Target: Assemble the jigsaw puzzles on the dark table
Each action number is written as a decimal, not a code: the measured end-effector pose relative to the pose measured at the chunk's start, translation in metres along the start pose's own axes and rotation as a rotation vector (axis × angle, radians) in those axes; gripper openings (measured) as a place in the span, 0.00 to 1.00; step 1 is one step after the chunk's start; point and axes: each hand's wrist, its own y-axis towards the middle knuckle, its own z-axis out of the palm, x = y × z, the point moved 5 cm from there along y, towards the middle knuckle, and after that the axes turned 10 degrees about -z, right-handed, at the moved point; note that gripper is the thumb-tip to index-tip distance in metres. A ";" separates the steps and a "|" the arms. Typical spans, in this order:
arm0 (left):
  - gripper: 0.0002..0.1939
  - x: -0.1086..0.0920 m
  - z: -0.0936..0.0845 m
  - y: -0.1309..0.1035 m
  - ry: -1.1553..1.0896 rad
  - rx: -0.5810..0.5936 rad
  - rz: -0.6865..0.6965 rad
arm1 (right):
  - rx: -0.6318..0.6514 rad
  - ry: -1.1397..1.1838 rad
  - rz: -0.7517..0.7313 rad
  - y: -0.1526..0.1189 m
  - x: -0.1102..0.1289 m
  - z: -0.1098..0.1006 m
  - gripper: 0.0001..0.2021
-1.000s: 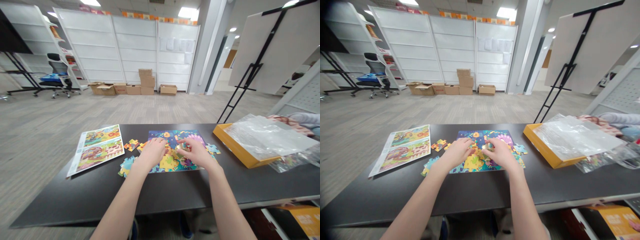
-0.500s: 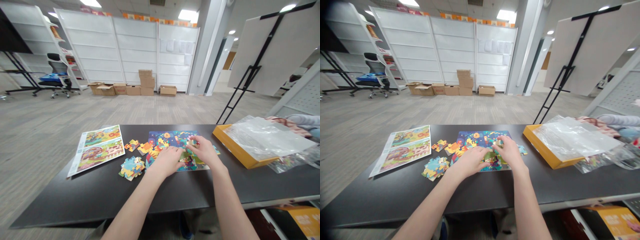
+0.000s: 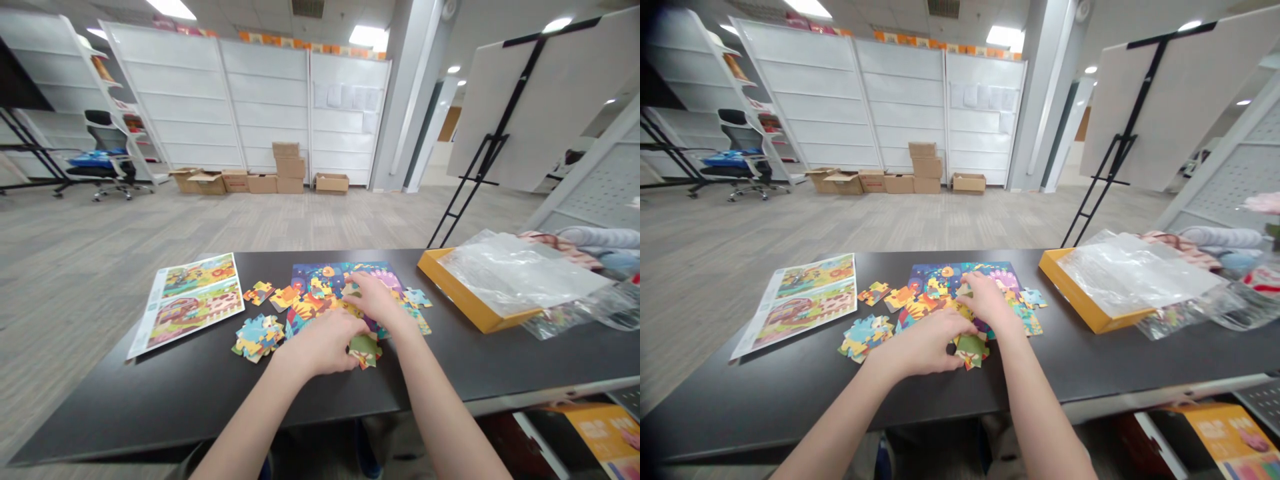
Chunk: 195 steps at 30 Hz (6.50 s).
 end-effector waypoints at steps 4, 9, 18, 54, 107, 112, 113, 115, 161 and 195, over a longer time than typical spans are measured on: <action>0.16 -0.003 -0.001 -0.002 0.015 0.010 0.003 | 0.047 0.030 -0.065 0.002 0.006 0.009 0.16; 0.20 0.000 0.001 -0.001 -0.029 0.026 0.013 | -0.066 0.101 -0.055 -0.001 -0.002 -0.007 0.15; 0.13 0.027 -0.011 0.001 0.117 -0.142 -0.143 | -0.316 -0.067 0.222 -0.020 -0.049 -0.038 0.15; 0.22 0.038 0.001 0.027 0.122 -0.178 -0.144 | -0.004 -0.086 0.071 -0.025 -0.027 -0.022 0.08; 0.33 -0.035 0.037 0.053 0.188 -0.103 -0.045 | 0.196 0.165 0.382 -0.079 -0.040 -0.055 0.15; 0.26 -0.038 0.035 0.045 0.225 -0.076 -0.033 | 0.088 -0.075 0.325 -0.067 -0.044 -0.053 0.11; 0.27 -0.039 0.035 0.043 0.228 -0.080 -0.030 | 0.083 -0.095 0.318 -0.065 -0.044 -0.052 0.10; 0.29 -0.041 0.036 0.040 0.231 -0.096 -0.024 | 0.080 -0.106 0.314 -0.063 -0.045 -0.049 0.11; 0.23 -0.057 0.054 0.025 0.299 -0.206 0.147 | 0.076 -0.180 0.294 -0.050 -0.059 -0.044 0.15; 0.24 -0.059 0.050 0.023 0.276 -0.152 0.154 | 0.127 -0.063 0.099 -0.041 -0.024 -0.034 0.12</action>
